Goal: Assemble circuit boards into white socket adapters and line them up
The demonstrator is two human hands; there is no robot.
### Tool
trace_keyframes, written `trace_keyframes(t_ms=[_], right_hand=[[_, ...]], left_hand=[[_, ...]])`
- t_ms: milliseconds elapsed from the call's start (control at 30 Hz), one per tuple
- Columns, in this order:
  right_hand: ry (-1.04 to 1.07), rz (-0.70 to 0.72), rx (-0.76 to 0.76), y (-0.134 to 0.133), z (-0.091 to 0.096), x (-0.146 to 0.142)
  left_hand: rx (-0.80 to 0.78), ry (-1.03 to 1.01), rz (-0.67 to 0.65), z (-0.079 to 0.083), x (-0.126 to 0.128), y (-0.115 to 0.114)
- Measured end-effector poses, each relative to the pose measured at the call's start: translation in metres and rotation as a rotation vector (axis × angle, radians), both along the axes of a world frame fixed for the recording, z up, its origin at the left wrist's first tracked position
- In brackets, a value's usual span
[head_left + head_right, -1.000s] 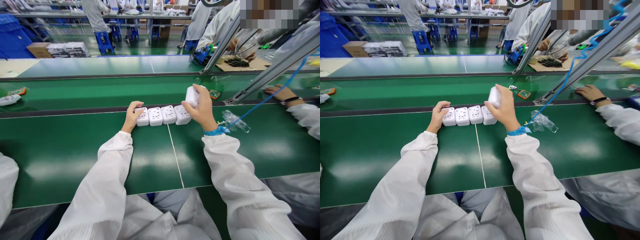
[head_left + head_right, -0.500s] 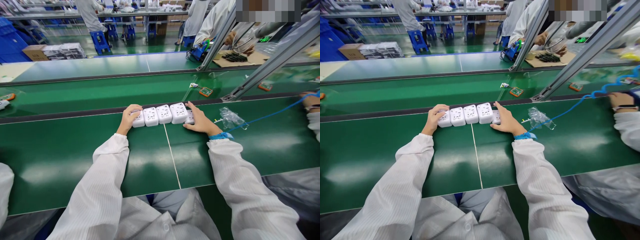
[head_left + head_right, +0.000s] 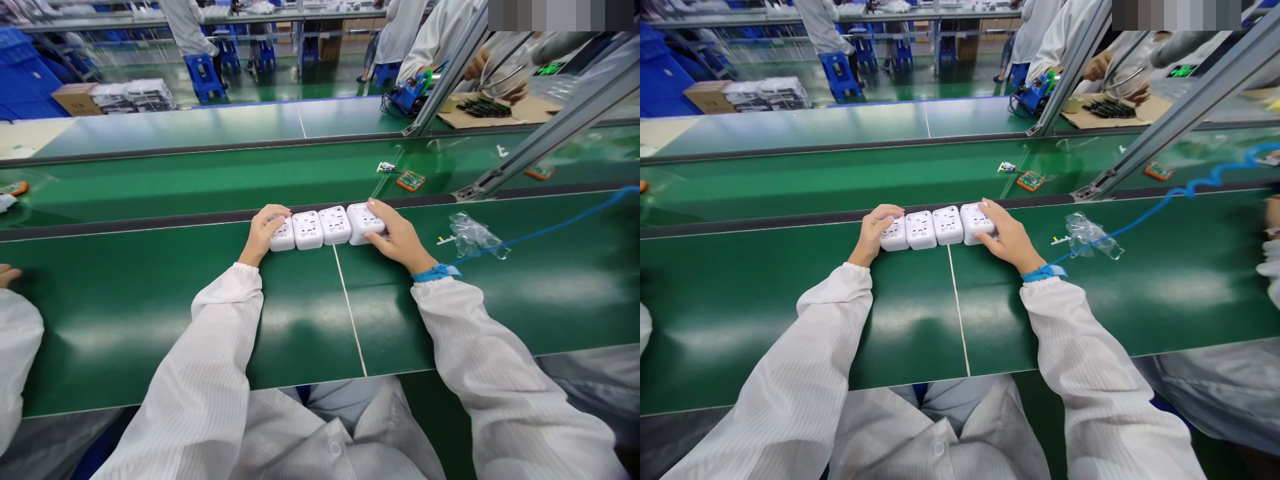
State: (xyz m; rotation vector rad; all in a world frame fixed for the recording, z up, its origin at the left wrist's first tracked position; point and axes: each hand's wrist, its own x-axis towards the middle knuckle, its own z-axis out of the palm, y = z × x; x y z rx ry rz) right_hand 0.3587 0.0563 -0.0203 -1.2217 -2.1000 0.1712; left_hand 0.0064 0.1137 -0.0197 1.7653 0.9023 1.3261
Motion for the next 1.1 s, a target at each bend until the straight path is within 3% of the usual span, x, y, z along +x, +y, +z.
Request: trace_keyframes(t_ms=[267,467,533,667,867,1000,1100], right_hand=[[0.141,0.028,0.036,-0.003,0.002,-0.012],[0.21,-0.111,0.091,-0.013,0.017,0.022],[0.182,-0.074,0.068,-0.016,0.013,0.037],[-0.013,0.034,-0.119,-0.015,-0.008,0.051],[-0.091,-0.004,-0.17,-0.002,-0.021,0.047],[-0.11,0.002,-0.218,0.001,-0.017,0.051],[0.107,-0.065,-0.225,0.022,-0.014,0.059]], left_hand=[[-0.119,-0.082,-0.034,-0.002,-0.009,0.005],[-0.171,-0.108,-0.016,-0.001,-0.009,0.004],[-0.175,-0.116,-0.023,-0.001,-0.009,0.004],[-0.169,-0.117,-0.027,-0.002,-0.01,0.005],[-0.167,-0.051,-0.016,-0.004,-0.01,0.005],[-0.109,-0.173,0.064,-0.007,-0.008,0.008],[-0.122,-0.266,0.2,-0.011,-0.008,0.014]])
